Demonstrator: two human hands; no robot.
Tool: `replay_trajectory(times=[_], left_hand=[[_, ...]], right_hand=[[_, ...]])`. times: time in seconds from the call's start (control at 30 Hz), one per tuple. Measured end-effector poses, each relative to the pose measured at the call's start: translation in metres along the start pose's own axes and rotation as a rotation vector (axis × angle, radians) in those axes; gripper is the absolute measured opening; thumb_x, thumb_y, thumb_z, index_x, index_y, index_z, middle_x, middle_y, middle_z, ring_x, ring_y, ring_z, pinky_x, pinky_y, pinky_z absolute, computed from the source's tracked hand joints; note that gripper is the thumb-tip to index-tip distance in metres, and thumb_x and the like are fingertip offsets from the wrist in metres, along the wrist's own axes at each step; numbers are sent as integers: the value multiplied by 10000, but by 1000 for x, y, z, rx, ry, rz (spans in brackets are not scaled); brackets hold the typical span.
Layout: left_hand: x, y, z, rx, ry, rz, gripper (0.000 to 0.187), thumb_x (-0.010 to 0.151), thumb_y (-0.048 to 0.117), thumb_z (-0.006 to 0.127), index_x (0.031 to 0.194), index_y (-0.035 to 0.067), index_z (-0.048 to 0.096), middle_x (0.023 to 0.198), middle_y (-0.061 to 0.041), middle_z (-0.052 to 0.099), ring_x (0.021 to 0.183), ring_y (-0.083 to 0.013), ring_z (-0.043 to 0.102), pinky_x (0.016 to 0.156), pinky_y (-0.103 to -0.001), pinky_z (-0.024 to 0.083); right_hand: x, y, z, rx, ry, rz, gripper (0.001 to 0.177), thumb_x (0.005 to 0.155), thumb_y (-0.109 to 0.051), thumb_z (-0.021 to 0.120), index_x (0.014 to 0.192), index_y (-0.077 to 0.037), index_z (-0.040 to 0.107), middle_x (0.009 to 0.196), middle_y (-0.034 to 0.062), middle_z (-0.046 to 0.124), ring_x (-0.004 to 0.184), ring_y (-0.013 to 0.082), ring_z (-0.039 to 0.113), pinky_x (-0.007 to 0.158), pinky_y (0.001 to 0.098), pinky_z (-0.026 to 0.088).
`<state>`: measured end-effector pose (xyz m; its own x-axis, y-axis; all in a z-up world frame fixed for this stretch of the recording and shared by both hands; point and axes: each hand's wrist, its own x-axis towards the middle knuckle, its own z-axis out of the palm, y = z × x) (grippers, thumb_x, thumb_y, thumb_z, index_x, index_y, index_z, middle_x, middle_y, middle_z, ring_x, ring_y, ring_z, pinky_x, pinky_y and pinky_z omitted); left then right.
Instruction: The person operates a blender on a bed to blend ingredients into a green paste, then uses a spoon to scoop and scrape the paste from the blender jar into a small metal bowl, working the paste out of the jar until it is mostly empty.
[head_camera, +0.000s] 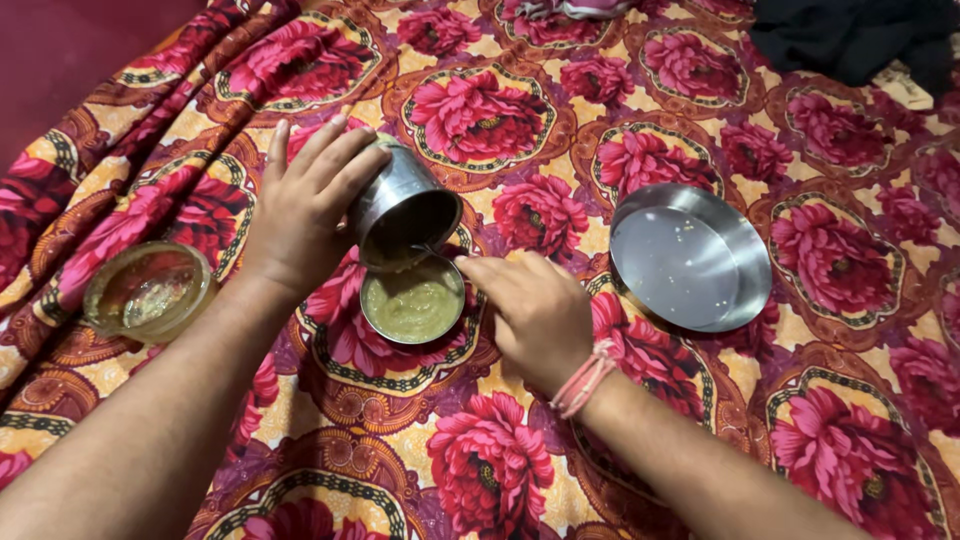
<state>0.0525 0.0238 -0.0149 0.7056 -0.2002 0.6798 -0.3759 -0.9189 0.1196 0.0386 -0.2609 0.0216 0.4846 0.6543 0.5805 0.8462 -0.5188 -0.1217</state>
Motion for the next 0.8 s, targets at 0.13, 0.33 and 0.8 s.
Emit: replay_trajectory(times=[0.13,0.33,0.8], left_hand=[[-2,1,4,-47,1,-12,791,752,72,840,1459,200,509,1511,-54,558,1500,-306,442,1256,-632,234],[-6,10,12,-336,130,-126,782,802,51,867,1465,150,463,1458,-134,578,1425,-357,542,1194,-440,457],[-8,-13,42,-765,15,-509,985,636,103,971,1459,94,429,1371,-67,626,1292,-194,599,1116,-336,460]], right_hand=[[-10,-5,-7,34,27,39,540,720,20,578,1231,-97,709,1109,69,751,919,273,666,778,404,538],[-7,-6,-5,97,164,150,400,858,53,605,1211,-86,731,1071,93,756,912,277,674,817,395,546],[19,28,29,1331,208,1109,341,990,-60,476,1272,16,652,994,123,780,582,42,512,500,181,355]])
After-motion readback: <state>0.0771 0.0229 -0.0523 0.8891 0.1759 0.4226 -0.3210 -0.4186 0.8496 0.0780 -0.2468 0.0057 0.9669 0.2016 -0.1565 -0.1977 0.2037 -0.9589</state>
